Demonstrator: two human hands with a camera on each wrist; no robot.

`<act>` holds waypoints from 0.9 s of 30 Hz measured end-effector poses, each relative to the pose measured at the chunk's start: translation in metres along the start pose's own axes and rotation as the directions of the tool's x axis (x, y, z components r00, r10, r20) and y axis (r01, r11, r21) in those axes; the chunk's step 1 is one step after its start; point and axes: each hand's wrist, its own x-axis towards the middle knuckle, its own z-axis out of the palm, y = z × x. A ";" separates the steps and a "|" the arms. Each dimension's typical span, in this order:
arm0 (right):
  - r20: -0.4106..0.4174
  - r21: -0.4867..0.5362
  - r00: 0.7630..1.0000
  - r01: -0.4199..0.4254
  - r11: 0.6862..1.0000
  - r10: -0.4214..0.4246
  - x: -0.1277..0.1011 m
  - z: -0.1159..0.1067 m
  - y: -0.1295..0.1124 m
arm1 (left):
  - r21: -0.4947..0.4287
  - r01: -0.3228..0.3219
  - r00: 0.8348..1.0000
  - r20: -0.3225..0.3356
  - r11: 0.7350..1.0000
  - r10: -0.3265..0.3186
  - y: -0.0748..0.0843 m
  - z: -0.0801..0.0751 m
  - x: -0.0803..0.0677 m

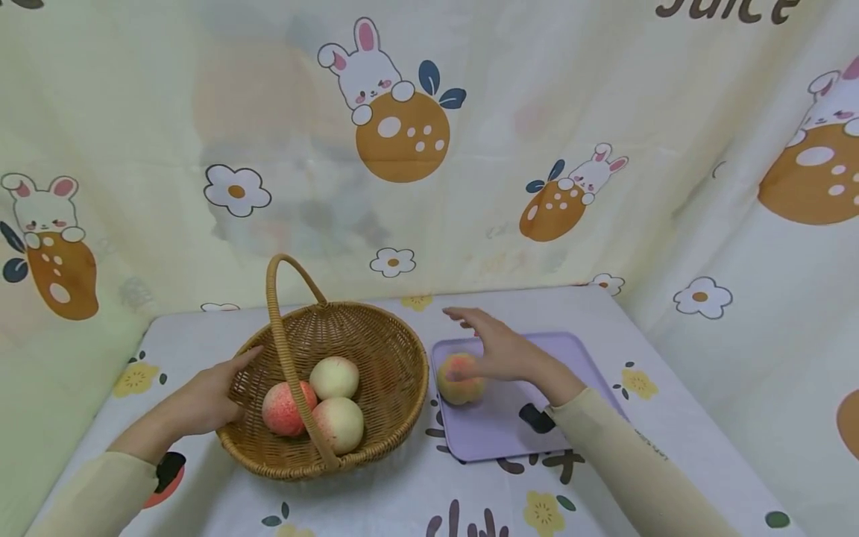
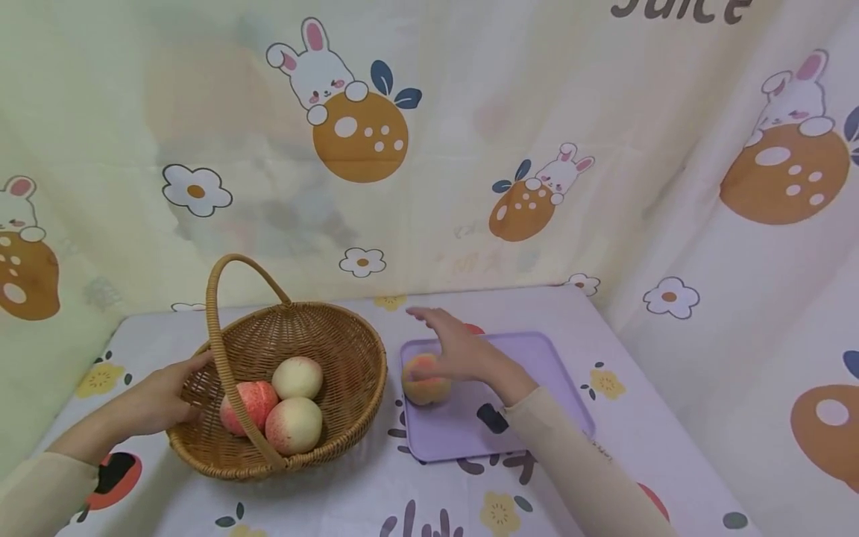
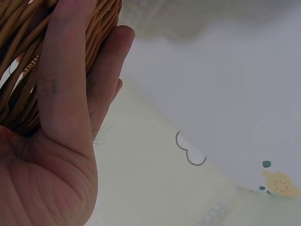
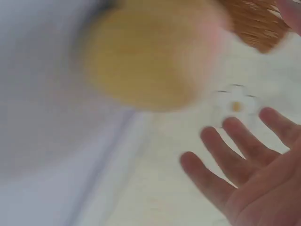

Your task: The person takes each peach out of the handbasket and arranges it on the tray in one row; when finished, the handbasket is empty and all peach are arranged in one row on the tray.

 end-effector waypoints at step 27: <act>0.390 -0.222 0.902 0.286 0.932 -0.184 0.048 0.095 -0.120 | 0.013 0.004 1.000 -0.010 1.000 -0.004 0.000 0.002 -0.001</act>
